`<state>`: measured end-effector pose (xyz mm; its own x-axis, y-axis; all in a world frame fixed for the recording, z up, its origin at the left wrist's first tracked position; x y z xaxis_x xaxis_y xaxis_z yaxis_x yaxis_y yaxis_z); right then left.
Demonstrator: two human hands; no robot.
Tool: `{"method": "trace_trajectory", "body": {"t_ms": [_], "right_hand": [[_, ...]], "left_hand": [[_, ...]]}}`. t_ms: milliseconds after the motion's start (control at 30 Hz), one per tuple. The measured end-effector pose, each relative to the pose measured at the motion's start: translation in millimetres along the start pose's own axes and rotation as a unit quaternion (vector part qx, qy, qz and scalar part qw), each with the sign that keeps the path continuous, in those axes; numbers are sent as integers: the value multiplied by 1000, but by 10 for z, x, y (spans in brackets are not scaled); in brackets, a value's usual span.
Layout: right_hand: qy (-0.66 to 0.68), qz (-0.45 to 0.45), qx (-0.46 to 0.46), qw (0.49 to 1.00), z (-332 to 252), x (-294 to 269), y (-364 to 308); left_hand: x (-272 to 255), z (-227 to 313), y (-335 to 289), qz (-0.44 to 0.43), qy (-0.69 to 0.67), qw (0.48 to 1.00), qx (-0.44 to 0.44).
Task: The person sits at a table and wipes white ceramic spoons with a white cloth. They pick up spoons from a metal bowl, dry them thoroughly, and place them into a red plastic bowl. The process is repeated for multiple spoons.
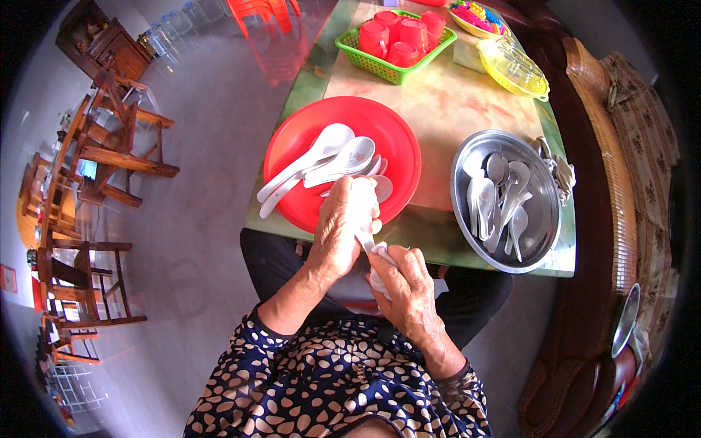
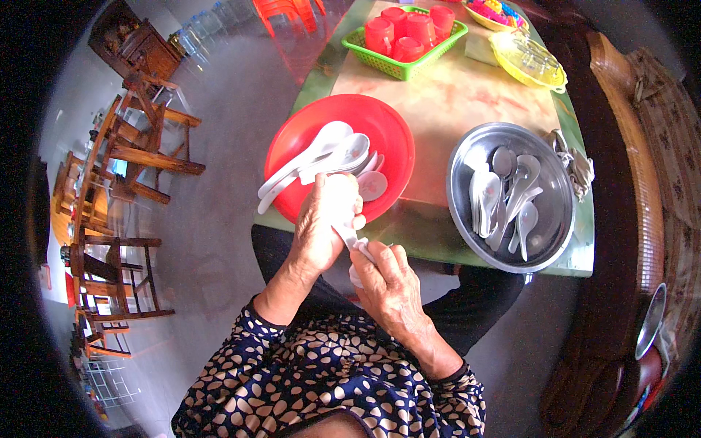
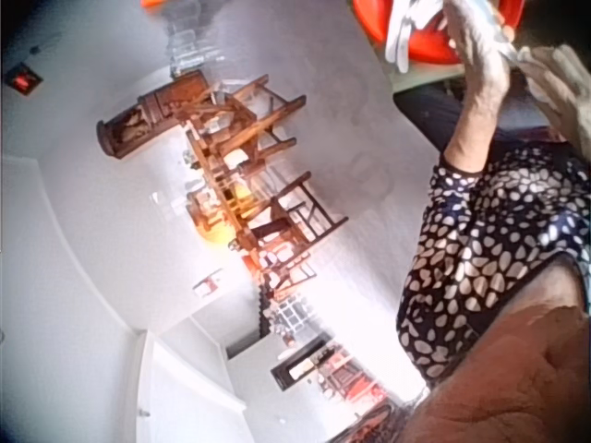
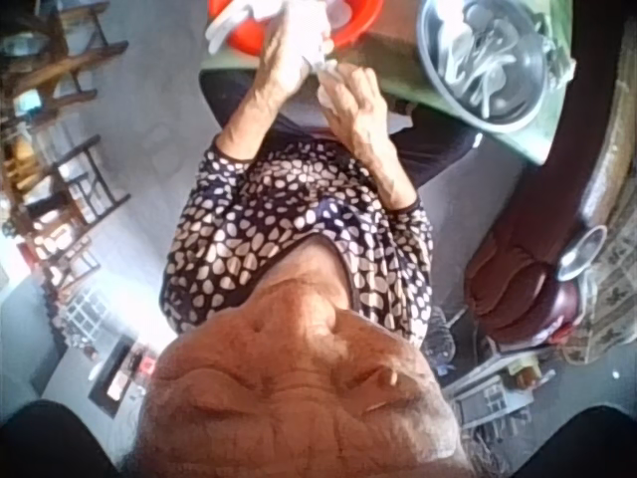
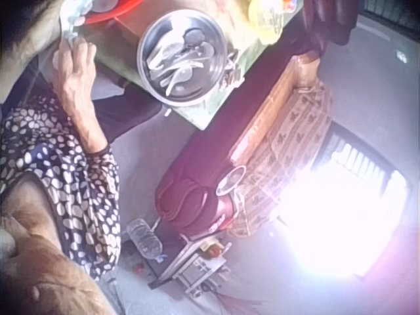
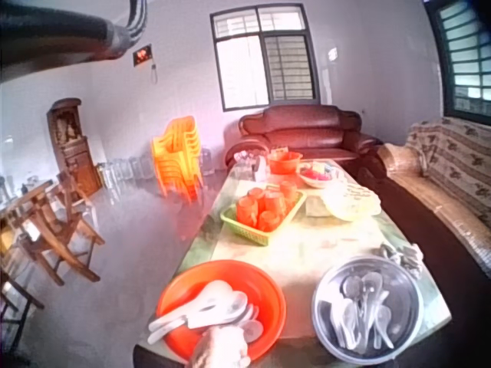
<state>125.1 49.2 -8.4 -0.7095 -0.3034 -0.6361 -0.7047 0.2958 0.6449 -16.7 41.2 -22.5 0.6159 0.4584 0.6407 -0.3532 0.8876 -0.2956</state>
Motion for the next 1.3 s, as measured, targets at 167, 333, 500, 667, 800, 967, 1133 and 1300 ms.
{"method": "trace_trajectory", "body": {"t_ms": [167,333,500,667,800,967,1133,1300], "right_hand": [[156,-24,65,985,82,-154,-143],[322,111,228,912,168,-235,40],[263,108,229,931,196,172,184],[350,95,306,880,206,200,121],[319,18,338,885,189,104,65],[355,-18,346,869,160,45,-30],[314,-110,270,903,195,-96,-155],[244,23,269,931,133,-290,-58]], "left_hand": [[-9,55,-14,-62,39,997,20],[-2,-3,-32,-86,142,983,83],[18,-50,-94,-25,222,963,150],[-35,-97,-132,-2,198,968,153],[36,-48,-143,-51,141,979,134],[69,0,-107,-95,131,975,151],[12,88,-89,-94,71,981,157],[-29,112,-59,-120,48,985,111]]}}
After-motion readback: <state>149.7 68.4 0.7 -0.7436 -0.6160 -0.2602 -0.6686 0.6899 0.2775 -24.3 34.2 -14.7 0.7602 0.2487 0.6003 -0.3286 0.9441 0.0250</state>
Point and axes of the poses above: each hand's wrist, its own y-axis towards the middle knuckle, its own x-axis out of the palm, z = x × y, the point moved 3 cm from there along y, towards the middle knuckle, and after that the axes turned 10 degrees about -x, right-handed, at the moved point
